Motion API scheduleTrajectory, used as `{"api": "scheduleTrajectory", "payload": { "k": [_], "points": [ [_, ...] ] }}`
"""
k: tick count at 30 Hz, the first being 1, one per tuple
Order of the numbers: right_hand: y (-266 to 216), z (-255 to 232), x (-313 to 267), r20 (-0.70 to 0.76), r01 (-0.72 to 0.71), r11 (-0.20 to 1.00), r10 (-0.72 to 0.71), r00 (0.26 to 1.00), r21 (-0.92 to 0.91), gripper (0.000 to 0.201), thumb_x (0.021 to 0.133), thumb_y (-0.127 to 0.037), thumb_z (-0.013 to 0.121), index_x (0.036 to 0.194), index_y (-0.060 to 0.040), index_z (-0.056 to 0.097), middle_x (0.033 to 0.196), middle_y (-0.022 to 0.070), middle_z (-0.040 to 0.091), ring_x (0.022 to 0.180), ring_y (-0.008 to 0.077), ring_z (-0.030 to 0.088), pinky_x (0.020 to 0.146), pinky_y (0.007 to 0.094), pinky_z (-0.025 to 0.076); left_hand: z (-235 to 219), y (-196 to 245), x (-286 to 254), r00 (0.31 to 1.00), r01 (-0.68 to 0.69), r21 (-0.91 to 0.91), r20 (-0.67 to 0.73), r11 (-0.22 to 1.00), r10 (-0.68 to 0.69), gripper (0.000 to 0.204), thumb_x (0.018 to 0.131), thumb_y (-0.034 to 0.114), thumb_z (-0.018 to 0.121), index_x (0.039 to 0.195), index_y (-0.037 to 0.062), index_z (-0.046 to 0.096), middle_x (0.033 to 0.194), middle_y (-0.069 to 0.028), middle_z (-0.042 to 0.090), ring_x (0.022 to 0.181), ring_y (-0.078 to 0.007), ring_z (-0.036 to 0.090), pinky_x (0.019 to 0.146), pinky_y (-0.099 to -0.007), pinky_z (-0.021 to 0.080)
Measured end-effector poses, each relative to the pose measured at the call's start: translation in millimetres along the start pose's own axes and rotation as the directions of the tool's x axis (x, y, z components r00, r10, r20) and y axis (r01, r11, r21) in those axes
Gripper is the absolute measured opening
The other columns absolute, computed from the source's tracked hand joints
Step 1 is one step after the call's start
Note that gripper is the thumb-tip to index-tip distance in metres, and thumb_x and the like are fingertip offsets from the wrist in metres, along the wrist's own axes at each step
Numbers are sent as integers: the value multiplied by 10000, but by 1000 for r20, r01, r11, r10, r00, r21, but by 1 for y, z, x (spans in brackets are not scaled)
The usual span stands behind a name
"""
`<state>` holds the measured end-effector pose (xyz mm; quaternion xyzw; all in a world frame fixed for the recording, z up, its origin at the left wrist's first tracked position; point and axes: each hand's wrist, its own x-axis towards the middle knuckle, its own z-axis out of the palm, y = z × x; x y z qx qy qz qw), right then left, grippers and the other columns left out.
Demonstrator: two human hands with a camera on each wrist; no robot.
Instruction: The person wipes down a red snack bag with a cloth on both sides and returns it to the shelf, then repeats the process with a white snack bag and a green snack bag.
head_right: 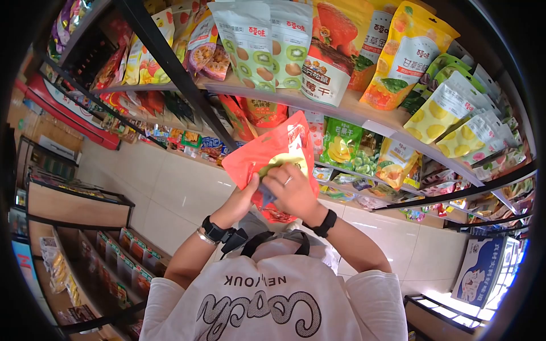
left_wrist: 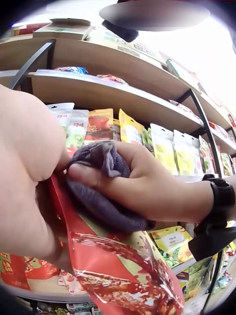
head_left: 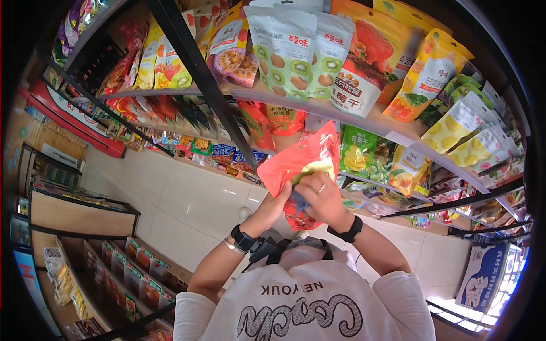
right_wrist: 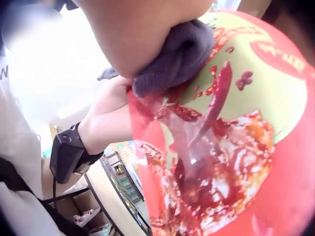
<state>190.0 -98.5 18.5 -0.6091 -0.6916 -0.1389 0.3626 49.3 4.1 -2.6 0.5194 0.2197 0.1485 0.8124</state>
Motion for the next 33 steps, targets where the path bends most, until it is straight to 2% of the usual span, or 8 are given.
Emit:
{"api": "scheduleTrajectory", "payload": {
  "k": [5,11,16,22,25,29,30,33],
  "points": [
    [45,-12,13,-254,-367,930,349,902,-28,411,615,-27,680,1013,-31,578,1011,138,558,942,348,530,807,417,448,-4,-4,1,998,5,18,61,1000,-6,480,1007,320,413,1366,5,365,1338,-65,451,1234,-142,411,1038,-314,339],
    [97,-19,-38,62,-551,764,565,823,335,262,808,-120,674,1014,12,582,945,160,589,892,335,570,808,379,447,-9,-1,10,996,2,98,86,995,-10,464,1000,319,436,1339,3,402,1310,-49,478,1202,-134,436,1026,-311,349],
    [92,-33,-63,496,-725,552,531,687,412,377,784,-193,746,1072,8,607,1052,115,652,947,171,600,867,316,457,-12,-5,37,997,-3,53,82,999,-2,432,993,320,453,1293,9,456,1262,-40,519,1150,-123,472,992,-304,373],
    [90,-22,-68,357,-762,531,676,645,370,281,828,-149,701,1061,-16,617,925,94,670,823,149,599,780,300,474,-17,-13,81,989,-96,157,-97,983,112,435,970,350,502,1238,9,522,1165,-21,577,1091,-105,500,936,-283,397],
    [90,-17,-58,265,-751,550,712,651,365,253,837,-133,688,1048,-14,616,898,98,664,794,151,593,758,297,472,-16,-11,95,989,11,46,-150,999,-4,415,968,338,509,1211,4,552,1123,-10,602,1072,-93,515,918,-260,399],
    [95,-2,-34,178,-728,601,718,673,330,224,837,-119,682,1021,-10,617,866,110,651,754,168,593,718,302,471,-37,-46,113,894,437,185,-198,880,-402,766,851,520,615,1411,115,287,1388,-111,399,1239,-294,439,937,-558,384],
    [98,4,-28,168,-729,599,722,671,332,220,833,-115,683,1015,-10,618,861,115,647,744,177,592,706,305,471,-42,-52,118,877,481,78,-31,873,-480,945,776,618,640,1450,210,119,1471,-158,241,1291,-429,346,911,-698,325],
    [108,25,-8,116,-699,631,708,696,336,215,819,-104,687,1000,-11,617,840,126,633,708,202,584,675,316,468,-49,-63,132,818,566,-62,160,822,-552,964,796,613,619,1478,248,43,1453,-186,268,1284,-415,368,908,-659,377]
  ]
}}
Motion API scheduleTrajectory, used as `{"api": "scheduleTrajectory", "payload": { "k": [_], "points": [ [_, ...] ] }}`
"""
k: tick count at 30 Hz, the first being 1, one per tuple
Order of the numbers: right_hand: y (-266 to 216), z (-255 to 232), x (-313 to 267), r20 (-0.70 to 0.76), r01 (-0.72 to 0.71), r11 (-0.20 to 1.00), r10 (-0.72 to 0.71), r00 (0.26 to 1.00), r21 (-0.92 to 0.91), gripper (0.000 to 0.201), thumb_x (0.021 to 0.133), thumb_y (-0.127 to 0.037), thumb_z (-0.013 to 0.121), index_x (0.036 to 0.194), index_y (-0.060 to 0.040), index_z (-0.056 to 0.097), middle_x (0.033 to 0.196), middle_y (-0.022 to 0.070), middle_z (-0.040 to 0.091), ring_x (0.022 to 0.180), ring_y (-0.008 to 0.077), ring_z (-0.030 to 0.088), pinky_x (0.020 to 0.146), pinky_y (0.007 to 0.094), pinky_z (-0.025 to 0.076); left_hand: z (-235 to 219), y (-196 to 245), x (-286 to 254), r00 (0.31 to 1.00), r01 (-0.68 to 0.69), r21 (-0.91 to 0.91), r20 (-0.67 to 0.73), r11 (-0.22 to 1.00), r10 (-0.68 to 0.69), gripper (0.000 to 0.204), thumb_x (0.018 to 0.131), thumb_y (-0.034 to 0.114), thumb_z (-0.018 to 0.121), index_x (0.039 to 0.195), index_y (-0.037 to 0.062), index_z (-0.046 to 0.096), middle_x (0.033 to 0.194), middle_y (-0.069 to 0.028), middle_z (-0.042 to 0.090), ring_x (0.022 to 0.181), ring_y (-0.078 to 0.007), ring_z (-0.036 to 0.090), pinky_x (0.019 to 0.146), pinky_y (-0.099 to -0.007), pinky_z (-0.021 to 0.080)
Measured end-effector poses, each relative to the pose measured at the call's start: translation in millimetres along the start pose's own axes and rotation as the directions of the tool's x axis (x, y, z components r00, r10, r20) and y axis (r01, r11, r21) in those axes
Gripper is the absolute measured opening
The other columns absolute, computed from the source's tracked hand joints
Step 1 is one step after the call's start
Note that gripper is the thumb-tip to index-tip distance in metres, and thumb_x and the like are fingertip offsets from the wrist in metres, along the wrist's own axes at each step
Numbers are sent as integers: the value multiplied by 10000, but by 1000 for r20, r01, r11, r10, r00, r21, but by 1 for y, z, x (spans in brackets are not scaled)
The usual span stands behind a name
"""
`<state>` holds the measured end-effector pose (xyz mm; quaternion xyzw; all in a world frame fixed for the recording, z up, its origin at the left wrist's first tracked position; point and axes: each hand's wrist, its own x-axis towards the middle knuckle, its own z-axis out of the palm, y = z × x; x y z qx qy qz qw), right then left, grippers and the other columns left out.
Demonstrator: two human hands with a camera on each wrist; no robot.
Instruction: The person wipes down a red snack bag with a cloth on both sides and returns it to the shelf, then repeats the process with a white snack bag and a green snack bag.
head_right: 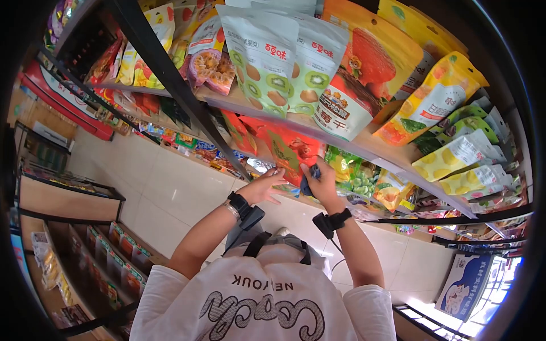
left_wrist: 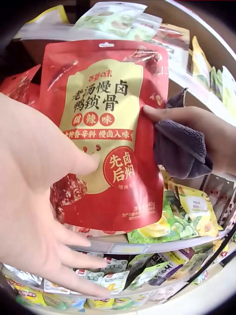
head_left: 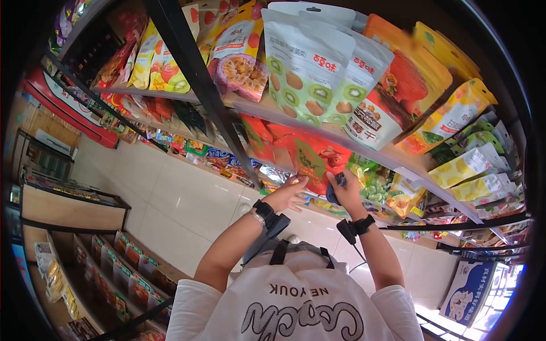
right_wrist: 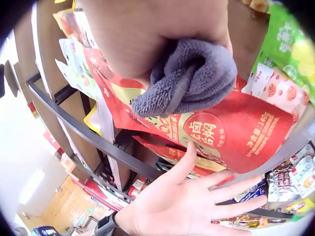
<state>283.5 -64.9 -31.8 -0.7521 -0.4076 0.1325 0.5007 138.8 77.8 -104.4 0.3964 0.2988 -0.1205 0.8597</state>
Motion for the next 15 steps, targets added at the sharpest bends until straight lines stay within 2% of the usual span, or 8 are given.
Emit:
{"api": "scheduleTrajectory", "payload": {
  "k": [4,7,9,10,11,12,14,15],
  "points": [
    [7,27,25,-84,156,988,-157,984,-16,208,798,-90,690,975,-14,612,822,143,613,689,279,584,655,334,466,-8,6,16,1000,-28,-229,2,973,29,810,826,578,607,1429,267,164,1381,-155,345,1276,-350,408,911,-573,429],
    [11,40,35,-95,176,981,-183,979,-82,191,800,-94,682,950,-9,599,835,160,607,727,328,596,663,350,467,-28,-4,29,978,-172,-256,-159,951,134,682,841,512,633,1351,241,270,1268,-85,432,1176,-288,487,894,-496,440],
    [13,48,39,-85,132,982,-145,986,-138,188,804,-99,674,940,-3,585,850,177,603,768,364,599,675,366,468,-57,-19,46,951,-199,-258,-284,945,123,635,837,459,662,1311,232,305,1208,-50,455,1088,-255,510,886,-474,433],
    [14,53,41,-108,160,974,-178,978,-158,190,811,-113,680,928,-2,580,806,174,593,717,339,579,650,361,458,-64,-20,48,931,-213,-257,-345,943,116,612,835,433,677,1291,227,323,1179,-32,466,1043,-238,522,882,-463,430],
    [14,59,43,-130,188,966,-212,969,-178,196,818,-128,686,917,-1,575,762,171,584,665,314,559,625,357,447,-66,-22,53,833,-287,-261,-544,922,105,561,817,340,722,1222,224,351,1113,-12,469,946,-179,510,883,-461,431],
    [14,64,45,-152,214,957,-245,957,-196,205,824,-143,692,906,1,570,718,168,574,614,289,539,600,352,437,-69,-20,52,765,-379,-159,-609,912,212,627,806,301,735,1267,209,320,1131,-19,468,971,-172,508,892,-453,432],
    [20,76,49,-171,221,958,-252,953,-180,212,827,-146,688,875,8,551,711,173,561,620,312,535,597,368,428,-78,-12,48,588,-522,66,-694,850,416,765,784,222,762,1358,180,256,1168,-35,467,1023,-158,504,912,-438,436],
    [21,81,51,-180,224,959,-255,950,-173,217,829,-148,686,860,11,541,707,175,555,623,323,532,596,375,424,-80,-6,44,547,-582,129,-669,803,504,843,773,185,768,1391,159,196,1200,-52,455,1050,-159,500,921,-425,439]
  ]
}}
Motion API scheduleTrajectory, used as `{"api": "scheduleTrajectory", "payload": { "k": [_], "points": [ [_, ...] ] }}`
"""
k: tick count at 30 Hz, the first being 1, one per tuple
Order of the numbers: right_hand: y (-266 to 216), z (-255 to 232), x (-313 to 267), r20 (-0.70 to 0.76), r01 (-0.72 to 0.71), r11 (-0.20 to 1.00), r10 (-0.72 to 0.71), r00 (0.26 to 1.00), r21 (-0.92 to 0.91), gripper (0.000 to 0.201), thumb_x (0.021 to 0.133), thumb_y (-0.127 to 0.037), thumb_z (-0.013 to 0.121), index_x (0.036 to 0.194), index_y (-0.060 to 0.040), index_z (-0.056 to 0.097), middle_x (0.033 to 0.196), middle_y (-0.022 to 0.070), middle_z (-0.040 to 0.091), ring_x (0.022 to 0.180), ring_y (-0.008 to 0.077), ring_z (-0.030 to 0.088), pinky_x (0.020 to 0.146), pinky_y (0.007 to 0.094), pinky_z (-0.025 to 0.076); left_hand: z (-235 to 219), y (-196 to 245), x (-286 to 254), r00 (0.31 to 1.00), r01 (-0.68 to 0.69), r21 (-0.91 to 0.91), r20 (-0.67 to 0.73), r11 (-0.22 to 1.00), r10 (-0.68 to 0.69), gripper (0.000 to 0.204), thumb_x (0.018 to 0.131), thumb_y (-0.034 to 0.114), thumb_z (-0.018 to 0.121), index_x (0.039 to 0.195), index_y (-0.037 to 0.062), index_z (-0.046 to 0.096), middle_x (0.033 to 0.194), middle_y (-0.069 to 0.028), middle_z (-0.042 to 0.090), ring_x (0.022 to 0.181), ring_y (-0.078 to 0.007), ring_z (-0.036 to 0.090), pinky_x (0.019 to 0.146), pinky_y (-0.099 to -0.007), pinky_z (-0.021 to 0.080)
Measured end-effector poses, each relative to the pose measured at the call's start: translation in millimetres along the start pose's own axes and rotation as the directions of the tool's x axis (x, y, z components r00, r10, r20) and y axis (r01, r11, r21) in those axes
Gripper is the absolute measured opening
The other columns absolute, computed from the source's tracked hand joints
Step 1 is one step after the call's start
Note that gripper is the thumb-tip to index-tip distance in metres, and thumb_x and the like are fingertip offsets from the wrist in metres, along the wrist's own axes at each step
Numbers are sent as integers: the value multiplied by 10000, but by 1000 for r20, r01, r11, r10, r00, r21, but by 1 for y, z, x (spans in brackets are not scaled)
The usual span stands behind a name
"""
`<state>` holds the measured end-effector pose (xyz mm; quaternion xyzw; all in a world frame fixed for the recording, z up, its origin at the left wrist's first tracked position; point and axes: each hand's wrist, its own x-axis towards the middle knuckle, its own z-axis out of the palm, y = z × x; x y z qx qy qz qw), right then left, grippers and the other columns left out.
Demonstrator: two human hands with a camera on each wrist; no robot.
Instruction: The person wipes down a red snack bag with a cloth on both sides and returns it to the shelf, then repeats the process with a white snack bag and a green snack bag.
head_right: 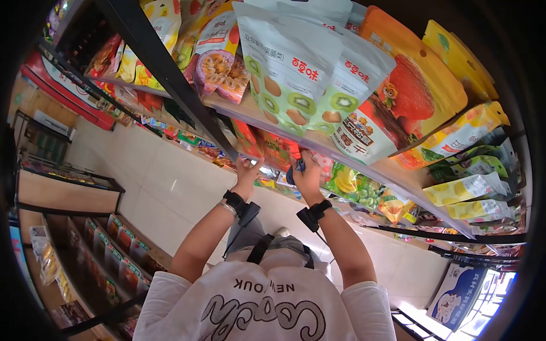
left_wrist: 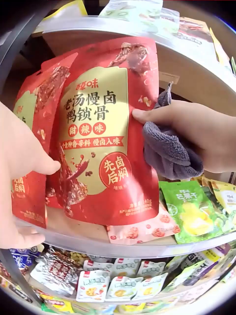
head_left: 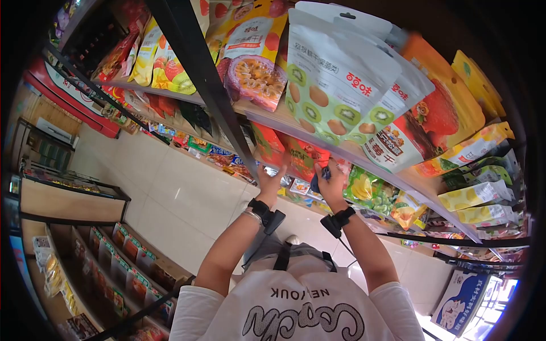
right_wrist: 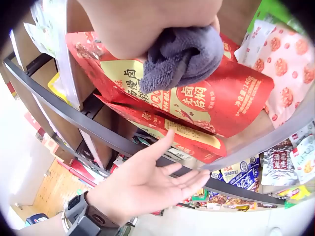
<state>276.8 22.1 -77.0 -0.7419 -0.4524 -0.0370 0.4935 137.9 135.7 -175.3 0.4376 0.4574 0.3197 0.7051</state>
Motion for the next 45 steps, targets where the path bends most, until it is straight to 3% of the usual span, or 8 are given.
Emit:
{"api": "scheduleTrajectory", "payload": {
  "k": [2,6,15,26,29,38,41,45],
  "points": [
    [1,9,2,4,-56,998,56,998,-3,229,830,-151,684,837,14,526,710,177,548,629,340,522,596,387,414,-1,16,7,980,-196,-16,43,980,196,999,749,112,779,1457,116,74,1264,-85,432,1105,-161,493,939,-399,444],
    [4,22,8,100,-187,980,192,976,-62,198,812,-111,663,941,14,579,830,234,595,802,427,567,681,440,446,-6,22,20,957,-268,29,123,963,263,980,688,44,796,1435,98,163,1337,-98,394,1230,-209,418,988,-379,426],
    [33,60,9,-41,-74,997,74,996,-3,283,830,-219,689,726,2,546,665,200,561,630,389,528,588,446,395,-15,32,25,955,-209,55,228,976,191,1118,659,79,818,1474,107,55,1394,-96,312,1243,-213,398,969,-431,453],
    [60,36,-30,171,-195,970,219,961,-144,367,757,-287,749,718,17,546,710,224,578,688,392,571,635,457,451,-21,19,31,956,-184,52,244,982,166,1060,699,58,794,1466,80,63,1406,-130,299,1263,-219,402,988,-379,443],
    [57,33,-29,168,-188,970,214,962,-157,329,743,-253,750,754,14,558,754,213,596,717,384,582,648,450,461,-10,36,13,972,-127,-30,194,991,131,815,749,-13,737,1392,109,251,1247,-79,434,1145,-185,489,980,-332,455],
    [64,-5,-52,144,-231,965,248,958,-128,284,737,-162,701,983,-51,612,924,166,643,820,365,629,742,420,507,-10,31,-9,994,0,135,105,991,-14,679,777,133,756,1328,108,361,1151,-48,510,1072,-147,515,858,-332,483],
    [75,-21,-61,111,-310,946,320,941,-97,327,746,-176,698,1035,-54,606,940,171,655,847,357,638,772,417,506,-10,5,-3,916,297,276,189,914,-355,516,824,235,715,1263,120,469,1084,-36,564,1055,-147,534,844,-325,474],
    [86,-42,-62,110,-383,918,394,913,-106,396,760,-214,692,1110,-56,594,984,198,658,888,362,639,796,411,505,32,9,-32,845,284,344,352,895,-403,486,823,293,707,1233,92,539,1145,-74,578,987,-185,582,841,-386,463]
  ]
}}
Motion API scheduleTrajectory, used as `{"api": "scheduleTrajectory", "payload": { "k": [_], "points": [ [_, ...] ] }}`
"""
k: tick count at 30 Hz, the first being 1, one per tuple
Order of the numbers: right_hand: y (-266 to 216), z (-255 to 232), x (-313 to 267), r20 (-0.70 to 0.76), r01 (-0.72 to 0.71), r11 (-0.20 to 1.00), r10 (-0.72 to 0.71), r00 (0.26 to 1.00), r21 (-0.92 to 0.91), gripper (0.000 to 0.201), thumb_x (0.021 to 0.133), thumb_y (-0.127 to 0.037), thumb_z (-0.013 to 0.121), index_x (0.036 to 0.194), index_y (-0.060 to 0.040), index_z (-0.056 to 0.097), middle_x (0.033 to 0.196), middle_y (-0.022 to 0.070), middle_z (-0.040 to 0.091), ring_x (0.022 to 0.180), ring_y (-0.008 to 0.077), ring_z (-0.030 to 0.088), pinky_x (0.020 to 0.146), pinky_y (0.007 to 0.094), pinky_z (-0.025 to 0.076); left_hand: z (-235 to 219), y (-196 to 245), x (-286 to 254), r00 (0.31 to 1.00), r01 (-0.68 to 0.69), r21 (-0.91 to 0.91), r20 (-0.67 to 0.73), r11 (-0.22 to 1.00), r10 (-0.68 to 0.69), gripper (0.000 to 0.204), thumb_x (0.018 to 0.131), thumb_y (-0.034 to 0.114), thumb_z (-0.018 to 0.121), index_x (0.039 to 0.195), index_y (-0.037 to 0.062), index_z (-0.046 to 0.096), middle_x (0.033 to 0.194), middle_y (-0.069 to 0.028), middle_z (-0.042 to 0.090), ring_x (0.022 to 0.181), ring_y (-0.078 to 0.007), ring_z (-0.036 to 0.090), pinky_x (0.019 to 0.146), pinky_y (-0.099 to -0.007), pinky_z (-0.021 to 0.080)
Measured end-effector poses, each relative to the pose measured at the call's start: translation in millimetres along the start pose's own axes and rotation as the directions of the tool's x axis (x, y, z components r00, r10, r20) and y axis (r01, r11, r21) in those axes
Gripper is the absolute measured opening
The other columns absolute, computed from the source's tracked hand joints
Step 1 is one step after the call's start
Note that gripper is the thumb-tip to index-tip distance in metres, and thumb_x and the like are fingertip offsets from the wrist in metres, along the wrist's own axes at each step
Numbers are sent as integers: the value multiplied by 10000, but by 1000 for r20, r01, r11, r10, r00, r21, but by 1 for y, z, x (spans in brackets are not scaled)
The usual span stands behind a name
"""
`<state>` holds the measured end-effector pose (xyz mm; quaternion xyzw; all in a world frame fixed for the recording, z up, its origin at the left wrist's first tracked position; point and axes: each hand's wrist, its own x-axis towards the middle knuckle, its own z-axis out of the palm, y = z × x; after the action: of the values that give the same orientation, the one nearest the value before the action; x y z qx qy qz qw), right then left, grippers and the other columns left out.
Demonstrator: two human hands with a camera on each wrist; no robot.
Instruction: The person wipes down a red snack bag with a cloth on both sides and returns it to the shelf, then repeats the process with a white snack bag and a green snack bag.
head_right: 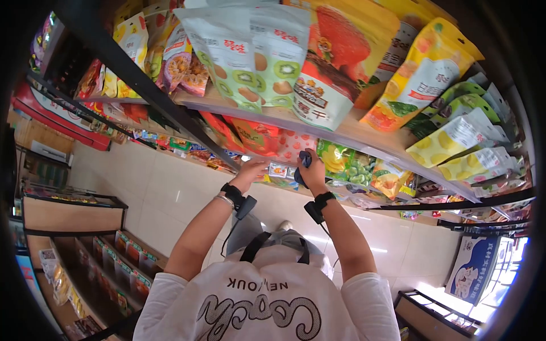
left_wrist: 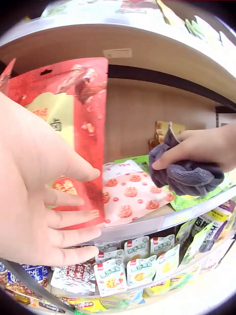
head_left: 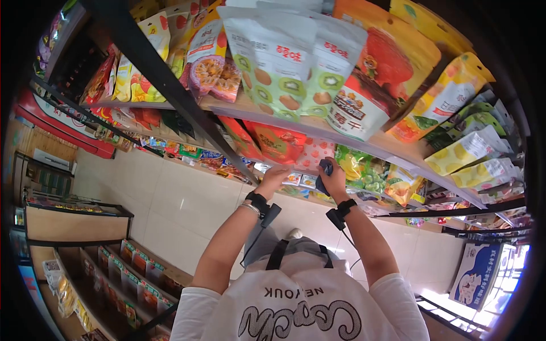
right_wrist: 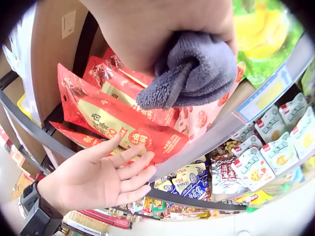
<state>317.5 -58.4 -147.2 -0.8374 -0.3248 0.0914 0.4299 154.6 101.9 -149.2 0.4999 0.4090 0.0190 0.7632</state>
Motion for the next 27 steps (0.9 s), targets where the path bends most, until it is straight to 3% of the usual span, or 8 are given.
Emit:
{"api": "scheduleTrajectory", "payload": {
  "k": [3,6,7,11,15,17,22,27],
  "points": [
    [6,-11,2,17,-52,998,53,998,-40,463,757,-259,694,1151,-42,584,987,215,657,906,370,635,804,414,503,43,9,-4,999,-17,21,-30,1000,17,479,875,297,650,1265,52,518,1213,-75,580,1089,-182,558,869,-316,454],
    [21,-14,11,19,-1,999,1,1000,-43,518,749,-292,701,1168,-16,572,977,227,657,921,374,632,809,420,501,63,-18,39,973,-229,31,-8,973,229,527,890,283,631,1320,23,469,1272,-109,553,1146,-182,534,915,-311,438],
    [21,-16,16,25,-13,999,14,1000,-41,521,747,-301,707,1163,-15,577,981,222,659,924,367,636,814,413,500,62,-33,67,953,-289,231,-20,929,301,547,903,269,611,1346,1,433,1309,-142,526,1183,-183,512,942,-297,421],
    [20,-16,37,82,-113,992,117,990,-52,521,741,-321,720,1137,-8,590,986,215,664,933,360,642,825,399,496,82,-35,96,883,-413,293,-105,862,458,569,853,317,609,1313,18,457,1276,-204,530,1159,-352,527,969,-379,423],
    [15,-22,45,123,-198,980,194,973,18,459,746,-302,694,1084,-4,601,1020,233,644,985,391,601,856,414,470,94,-21,115,800,-501,434,-98,749,592,559,863,335,595,1287,-4,461,1259,-215,531,1139,-339,540,944,-389,435],
    [21,-21,48,134,-126,992,123,983,18,489,743,-316,715,1103,-8,595,1038,224,643,993,365,609,863,395,469,99,-19,124,802,-485,401,-151,777,578,532,865,326,596,1255,-17,482,1237,-213,547,1126,-315,551,929,-385,443],
    [42,-8,57,214,-90,992,69,974,91,505,773,-297,709,1174,-22,574,1160,181,608,1063,293,571,930,357,434,100,26,101,895,-428,377,53,822,442,470,861,314,607,1186,-17,534,1161,-185,592,1060,-260,579,879,-357,462],
    [98,16,66,249,9,998,7,968,-65,367,913,-262,528,1212,-52,567,1248,143,569,1134,290,516,988,378,387,97,24,112,884,-459,410,119,788,453,460,852,305,622,1174,-14,542,1135,-174,600,1026,-253,585,851,-351,467]
  ]
}}
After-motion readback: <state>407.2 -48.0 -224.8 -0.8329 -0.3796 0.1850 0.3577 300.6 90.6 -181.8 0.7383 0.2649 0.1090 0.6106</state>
